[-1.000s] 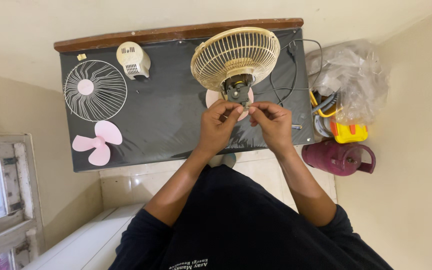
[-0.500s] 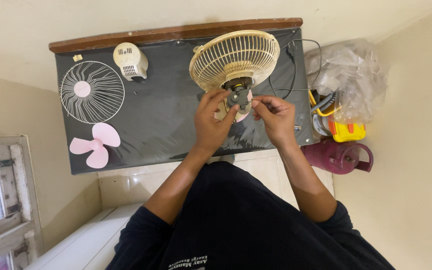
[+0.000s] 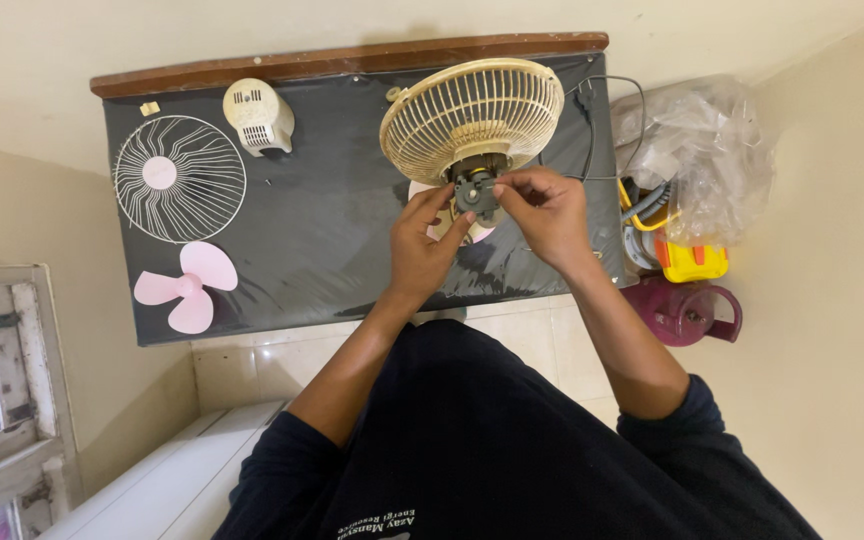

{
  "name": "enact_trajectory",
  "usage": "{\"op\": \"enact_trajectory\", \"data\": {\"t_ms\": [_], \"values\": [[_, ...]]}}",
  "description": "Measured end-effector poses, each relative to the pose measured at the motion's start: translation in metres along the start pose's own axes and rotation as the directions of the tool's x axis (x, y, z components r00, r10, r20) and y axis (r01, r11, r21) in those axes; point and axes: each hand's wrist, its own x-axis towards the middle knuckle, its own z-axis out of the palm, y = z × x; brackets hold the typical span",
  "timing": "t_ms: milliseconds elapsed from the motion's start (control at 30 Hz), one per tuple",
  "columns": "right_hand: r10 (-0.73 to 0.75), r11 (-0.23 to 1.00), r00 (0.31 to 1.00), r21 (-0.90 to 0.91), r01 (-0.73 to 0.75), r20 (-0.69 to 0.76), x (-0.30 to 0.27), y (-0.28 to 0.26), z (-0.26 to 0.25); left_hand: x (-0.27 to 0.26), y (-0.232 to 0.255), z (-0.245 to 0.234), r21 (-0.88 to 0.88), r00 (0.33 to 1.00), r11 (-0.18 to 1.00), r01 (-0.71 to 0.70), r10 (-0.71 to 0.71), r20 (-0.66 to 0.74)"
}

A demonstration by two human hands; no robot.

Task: The person assembles a small electric fan on a table. They attach the motor housing to the stand, secure the rear grille, install the fan blades, and fit the front grille, using a screwdriver to tighten screws on the motor and grille.

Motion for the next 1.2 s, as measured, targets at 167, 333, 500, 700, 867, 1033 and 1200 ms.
{"op": "enact_trajectory", "data": {"t_ms": [167,333,500,700,867,1033,1200], "values": [[-0.076,0.960,0.995,-0.264,0.092,0.071,0.012,-0.022,0.004,0.000,0.001,-0.002,0.009,1.000,1.000,-0.028,0.028,0.001],[-0.154,0.885,0.969,-0.409,0.223,0.196,0.024,-0.048,0.010,0.002,0.000,-0.007,-0.012,0.999,0.999,-0.044,0.044,-0.009],[-0.175,0.836,0.949,-0.469,0.284,0.264,0.029,-0.065,0.017,0.008,-0.008,-0.018,0.106,0.978,0.990,-0.096,0.114,-0.174],[-0.114,0.755,0.955,-0.602,0.261,0.273,0.029,-0.074,0.027,0.019,-0.020,-0.033,0.367,0.937,0.894,-0.258,0.325,-0.131],[-0.178,0.634,0.927,-0.682,0.365,0.331,0.031,-0.079,0.033,0.023,-0.022,-0.031,0.263,0.964,0.939,-0.223,0.252,-0.082],[-0.154,0.562,0.915,-0.728,0.391,0.373,0.036,-0.082,0.034,0.022,-0.023,-0.030,0.226,0.969,0.950,-0.216,0.238,-0.072],[-0.142,0.522,0.875,-0.716,0.463,0.462,0.041,-0.084,0.031,0.023,-0.024,-0.030,0.225,0.973,0.952,-0.207,0.225,-0.056]]}}
